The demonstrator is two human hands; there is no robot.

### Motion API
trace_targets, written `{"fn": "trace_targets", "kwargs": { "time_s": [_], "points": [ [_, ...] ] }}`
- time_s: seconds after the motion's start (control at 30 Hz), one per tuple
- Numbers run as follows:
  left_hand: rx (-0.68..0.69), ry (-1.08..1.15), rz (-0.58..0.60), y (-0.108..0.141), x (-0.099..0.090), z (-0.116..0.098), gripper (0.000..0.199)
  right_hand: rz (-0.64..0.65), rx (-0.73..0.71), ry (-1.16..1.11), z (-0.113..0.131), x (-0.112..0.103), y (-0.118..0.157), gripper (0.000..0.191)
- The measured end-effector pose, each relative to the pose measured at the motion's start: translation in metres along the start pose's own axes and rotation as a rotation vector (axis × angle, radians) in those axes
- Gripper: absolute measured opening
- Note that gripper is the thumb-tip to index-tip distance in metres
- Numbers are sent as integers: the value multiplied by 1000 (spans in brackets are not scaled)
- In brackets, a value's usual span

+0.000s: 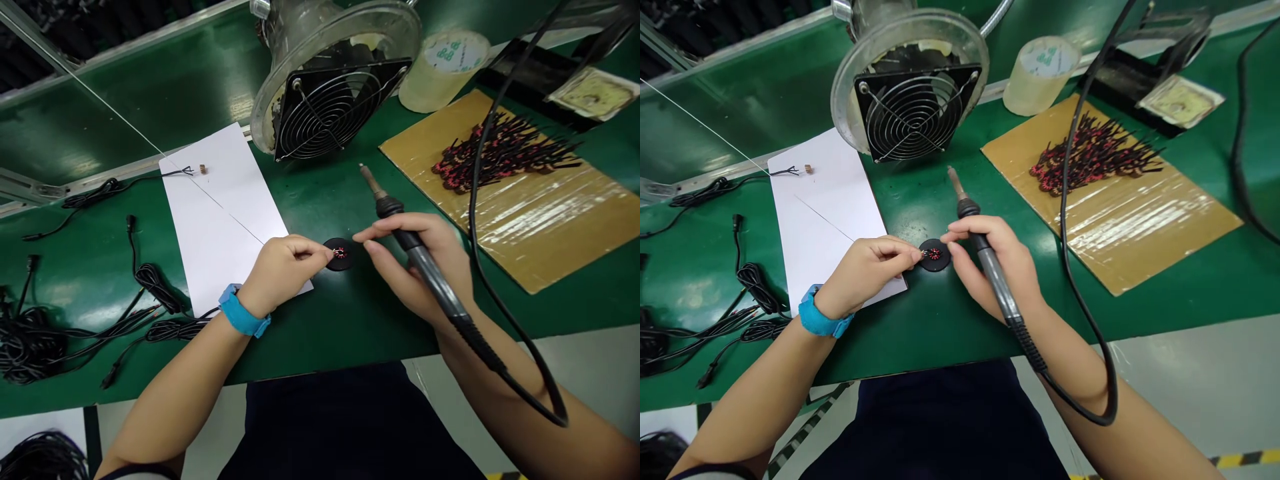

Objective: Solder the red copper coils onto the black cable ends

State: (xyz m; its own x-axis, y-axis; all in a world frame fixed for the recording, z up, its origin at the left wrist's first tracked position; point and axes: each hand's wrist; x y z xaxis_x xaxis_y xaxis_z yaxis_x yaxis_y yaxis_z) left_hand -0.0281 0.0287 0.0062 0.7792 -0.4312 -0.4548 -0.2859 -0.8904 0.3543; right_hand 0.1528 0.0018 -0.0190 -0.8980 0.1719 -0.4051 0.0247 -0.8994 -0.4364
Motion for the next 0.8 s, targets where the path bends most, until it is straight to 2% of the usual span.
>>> {"fn": "trace_targets", "kwargs": {
  "time_s": [0.17,0.37,0.53,0.67,0.8],
  "points": [
    [38,-97,-61,3,2,0,17,95,5,19,-7,-6,2,30],
    [91,-170,-132,6,7,1,18,173,-50,132,-8,7,5,26],
    [121,-172,-177,7,11,2,18,167,-50,179,-11,12,4,23],
    [109,-186,-188,7,12,0,18,153,-66,191,-11,8,6,32],
    [64,-153,-179,8,13,-1,21,23,-78,184,-3,-2,21,38]
  ]
}}
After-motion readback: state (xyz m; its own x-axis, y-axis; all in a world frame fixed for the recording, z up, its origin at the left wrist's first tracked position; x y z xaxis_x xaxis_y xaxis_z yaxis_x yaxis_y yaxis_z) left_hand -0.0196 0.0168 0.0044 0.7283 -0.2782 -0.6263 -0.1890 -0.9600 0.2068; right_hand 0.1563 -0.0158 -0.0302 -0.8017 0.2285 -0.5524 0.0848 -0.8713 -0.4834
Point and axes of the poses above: each hand's wrist, its own y-axis away from the middle knuckle, its own x-axis out of the palm, z = x × y, and after that the axes turned 8 degrees about -y, right-handed
